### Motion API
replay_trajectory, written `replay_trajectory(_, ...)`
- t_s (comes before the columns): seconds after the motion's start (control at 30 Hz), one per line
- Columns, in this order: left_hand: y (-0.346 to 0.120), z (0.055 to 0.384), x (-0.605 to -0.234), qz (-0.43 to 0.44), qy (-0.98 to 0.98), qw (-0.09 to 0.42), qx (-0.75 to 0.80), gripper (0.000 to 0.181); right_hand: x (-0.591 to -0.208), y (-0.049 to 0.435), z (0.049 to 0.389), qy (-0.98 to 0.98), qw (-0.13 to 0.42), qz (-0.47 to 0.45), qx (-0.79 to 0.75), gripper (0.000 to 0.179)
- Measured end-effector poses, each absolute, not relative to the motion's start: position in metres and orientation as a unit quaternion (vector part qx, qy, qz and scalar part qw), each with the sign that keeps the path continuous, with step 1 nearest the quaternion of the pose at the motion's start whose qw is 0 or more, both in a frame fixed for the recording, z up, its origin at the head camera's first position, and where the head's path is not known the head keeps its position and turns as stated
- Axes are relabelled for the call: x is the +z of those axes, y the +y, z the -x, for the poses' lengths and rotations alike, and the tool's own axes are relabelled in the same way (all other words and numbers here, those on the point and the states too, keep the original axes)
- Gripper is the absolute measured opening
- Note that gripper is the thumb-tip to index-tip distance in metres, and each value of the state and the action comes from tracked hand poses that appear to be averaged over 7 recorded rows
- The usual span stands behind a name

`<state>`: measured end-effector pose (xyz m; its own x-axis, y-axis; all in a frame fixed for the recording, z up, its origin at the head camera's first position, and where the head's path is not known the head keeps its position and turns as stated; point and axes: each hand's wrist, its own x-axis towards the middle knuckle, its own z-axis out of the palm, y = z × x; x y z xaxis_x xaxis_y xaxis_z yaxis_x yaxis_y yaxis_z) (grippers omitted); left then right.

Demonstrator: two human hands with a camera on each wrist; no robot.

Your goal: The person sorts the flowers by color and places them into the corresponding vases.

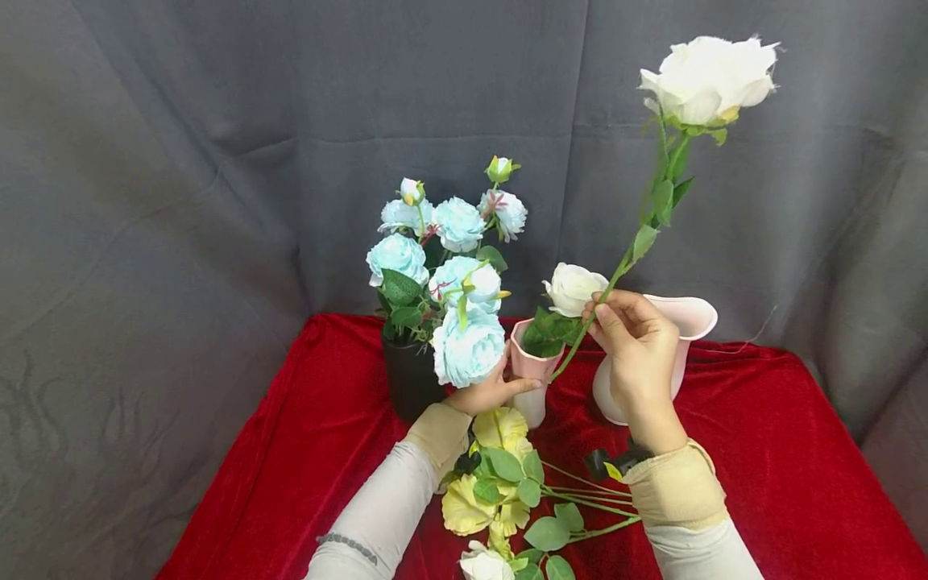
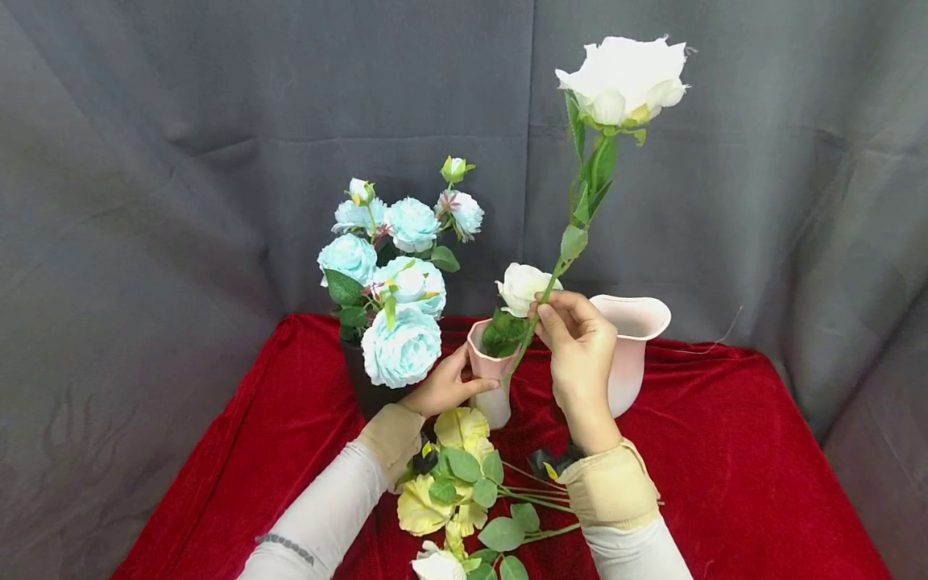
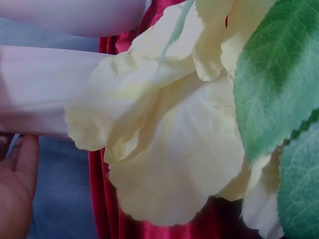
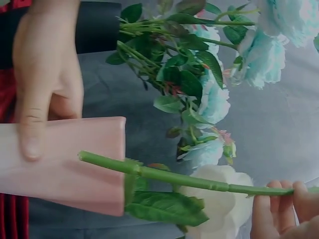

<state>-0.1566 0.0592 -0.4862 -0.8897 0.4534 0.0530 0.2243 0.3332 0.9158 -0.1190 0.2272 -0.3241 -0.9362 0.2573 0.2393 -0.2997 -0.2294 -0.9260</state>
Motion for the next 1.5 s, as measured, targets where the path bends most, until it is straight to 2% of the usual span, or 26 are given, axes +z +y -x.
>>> replay_trajectory(0.17, 0.059, 0.157, -0.487, -0.204, 0.787, 0.142, 0.565, 0.099, -0.318, 0.224, 0.124, -0.575, 0.196, -0.017, 0.794, 0.029)
replay_trajectory(0.3, 0.059, 0.159, -0.488, -0.209, 0.79, 0.133, 0.56, 0.093, -0.313, 0.222, 0.126, -0.548, 0.204, -0.015, 0.811, 0.023)
replay_trajectory(0.57, 0.058, 0.159, -0.488, -0.208, 0.79, 0.132, 0.562, 0.097, -0.31, 0.217, 0.131, -0.533, 0.23, -0.012, 0.814, 0.019)
replay_trajectory(0.87, 0.059, 0.159, -0.491, -0.208, 0.798, 0.131, 0.551, 0.102, -0.341, 0.206, 0.131, -0.639, 0.249, -0.018, 0.727, 0.004)
replay_trajectory(1.0, 0.06, 0.161, -0.49, -0.223, 0.794, 0.107, 0.556, 0.1, -0.353, 0.203, 0.132, -0.667, 0.244, -0.032, 0.703, 0.013)
replay_trajectory(1.23, 0.06, 0.159, -0.49, -0.209, 0.778, 0.147, 0.574, 0.099, -0.372, 0.204, 0.132, -0.742, 0.244, -0.051, 0.622, 0.008)
replay_trajectory(1.5, 0.061, 0.159, -0.486, -0.239, 0.775, 0.113, 0.575, 0.092, -0.386, 0.204, 0.128, -0.844, 0.22, -0.068, 0.485, 0.007)
